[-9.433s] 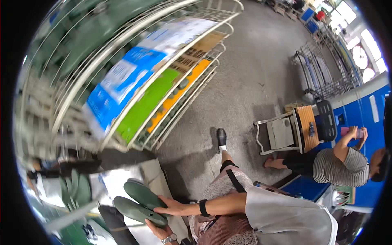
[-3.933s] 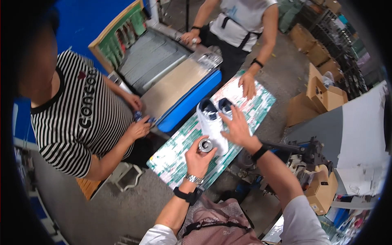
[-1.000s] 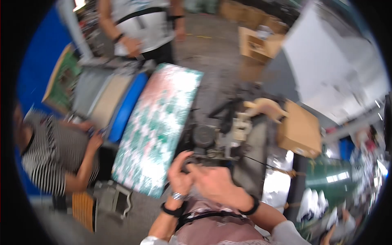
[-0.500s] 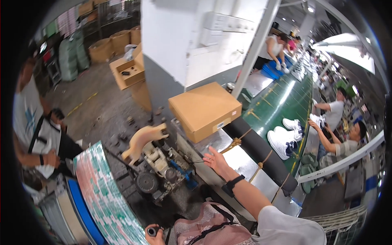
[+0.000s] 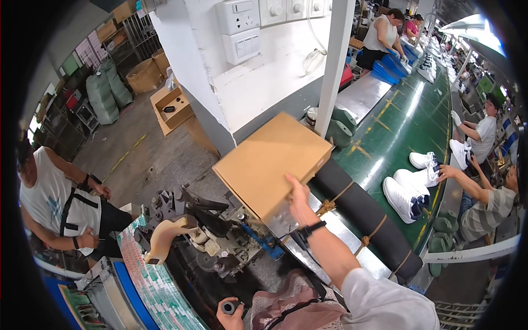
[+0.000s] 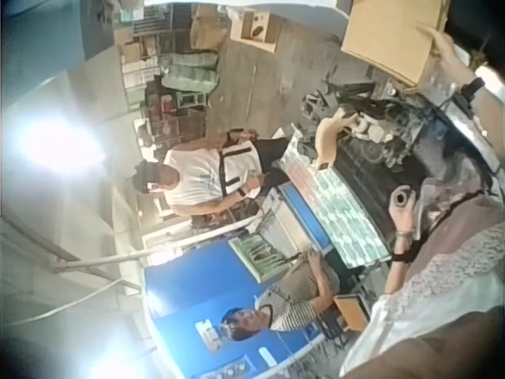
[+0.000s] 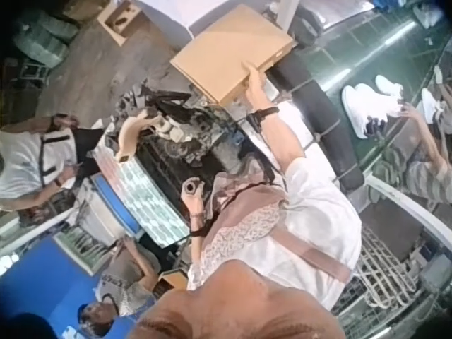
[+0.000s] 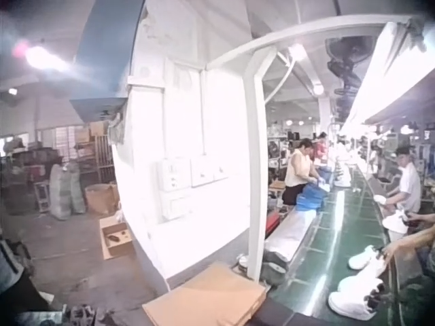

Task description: Insert shoe lasts into uppers and organize them on a rack at a manufacturing station.

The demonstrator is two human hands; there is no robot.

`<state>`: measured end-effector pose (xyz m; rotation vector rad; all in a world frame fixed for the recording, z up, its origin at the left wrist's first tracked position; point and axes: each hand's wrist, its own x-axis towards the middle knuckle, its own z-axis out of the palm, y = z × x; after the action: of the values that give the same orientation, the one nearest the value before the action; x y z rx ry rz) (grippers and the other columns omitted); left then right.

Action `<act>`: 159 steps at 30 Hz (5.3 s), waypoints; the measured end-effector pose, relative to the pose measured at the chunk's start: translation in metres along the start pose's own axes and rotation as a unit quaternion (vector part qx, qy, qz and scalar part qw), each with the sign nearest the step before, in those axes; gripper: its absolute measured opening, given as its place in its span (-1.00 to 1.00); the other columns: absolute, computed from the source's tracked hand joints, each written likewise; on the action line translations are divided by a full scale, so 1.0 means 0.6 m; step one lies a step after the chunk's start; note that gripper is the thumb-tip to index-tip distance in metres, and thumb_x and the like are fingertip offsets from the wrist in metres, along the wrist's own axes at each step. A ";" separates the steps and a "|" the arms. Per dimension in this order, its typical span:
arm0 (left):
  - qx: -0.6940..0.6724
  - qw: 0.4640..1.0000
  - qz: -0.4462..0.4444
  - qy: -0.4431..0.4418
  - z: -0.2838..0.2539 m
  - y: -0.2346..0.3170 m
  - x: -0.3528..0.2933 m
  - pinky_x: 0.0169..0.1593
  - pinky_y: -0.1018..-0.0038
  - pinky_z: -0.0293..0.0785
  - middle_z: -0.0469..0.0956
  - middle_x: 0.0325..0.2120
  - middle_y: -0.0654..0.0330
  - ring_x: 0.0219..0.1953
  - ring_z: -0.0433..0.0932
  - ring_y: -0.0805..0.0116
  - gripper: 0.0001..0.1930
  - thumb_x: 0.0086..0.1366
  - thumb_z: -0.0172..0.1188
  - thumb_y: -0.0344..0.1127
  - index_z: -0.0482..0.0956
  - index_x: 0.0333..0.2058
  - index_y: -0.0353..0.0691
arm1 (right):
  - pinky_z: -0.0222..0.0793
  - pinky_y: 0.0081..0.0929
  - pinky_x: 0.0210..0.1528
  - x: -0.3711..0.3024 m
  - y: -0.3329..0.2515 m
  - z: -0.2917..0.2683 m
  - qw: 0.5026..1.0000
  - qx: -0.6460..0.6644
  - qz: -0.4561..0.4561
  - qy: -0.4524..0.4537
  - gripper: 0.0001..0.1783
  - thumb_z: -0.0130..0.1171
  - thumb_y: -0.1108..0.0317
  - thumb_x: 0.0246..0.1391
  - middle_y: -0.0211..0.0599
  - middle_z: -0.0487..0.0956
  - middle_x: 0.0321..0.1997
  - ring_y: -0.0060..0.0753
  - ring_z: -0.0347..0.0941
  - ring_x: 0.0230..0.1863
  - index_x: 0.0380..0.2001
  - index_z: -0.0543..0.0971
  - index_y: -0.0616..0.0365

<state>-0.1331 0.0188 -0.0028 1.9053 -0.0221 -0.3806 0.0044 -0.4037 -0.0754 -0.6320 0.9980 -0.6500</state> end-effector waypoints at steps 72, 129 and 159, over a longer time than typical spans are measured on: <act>0.056 0.975 0.034 -0.212 0.351 0.096 0.247 -0.10 0.48 0.53 0.64 -0.34 0.18 -0.27 0.63 0.41 -0.67 0.04 0.36 -0.48 0.58 -0.16 -0.27 | 0.47 -0.43 -0.26 0.267 -0.083 0.163 0.657 -0.638 -0.102 -0.389 -0.65 0.12 0.09 0.24 -0.36 0.66 -0.09 -0.47 0.55 -0.26 0.01 0.60 -0.03; 0.467 0.805 0.135 -0.340 0.430 0.218 0.694 0.01 0.29 0.47 0.58 -0.21 0.00 -0.12 0.57 0.07 -0.59 -0.04 0.28 -0.29 0.57 -0.15 -0.26 | 0.25 -0.27 0.33 0.385 -0.066 0.100 0.746 -0.418 -0.304 -0.419 -0.55 0.02 0.21 0.32 -0.06 0.51 0.28 -0.09 0.34 0.34 0.19 0.51 0.17; 0.088 0.969 0.120 -0.199 0.484 0.149 0.721 -0.21 0.50 0.48 0.56 -0.38 0.37 -0.31 0.51 0.56 -0.72 0.11 0.53 -0.33 0.60 -0.28 -0.25 | 0.42 -0.13 -0.08 0.286 -0.076 0.083 0.534 -0.615 -0.468 -0.342 -0.77 0.28 0.26 0.00 -0.24 0.62 -0.25 -0.07 0.54 -0.16 -0.25 0.60 0.07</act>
<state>0.2126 -0.3637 -0.1204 1.9412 -0.5649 -0.6056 0.1072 -0.5511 -0.1155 -2.5985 0.0737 -0.3859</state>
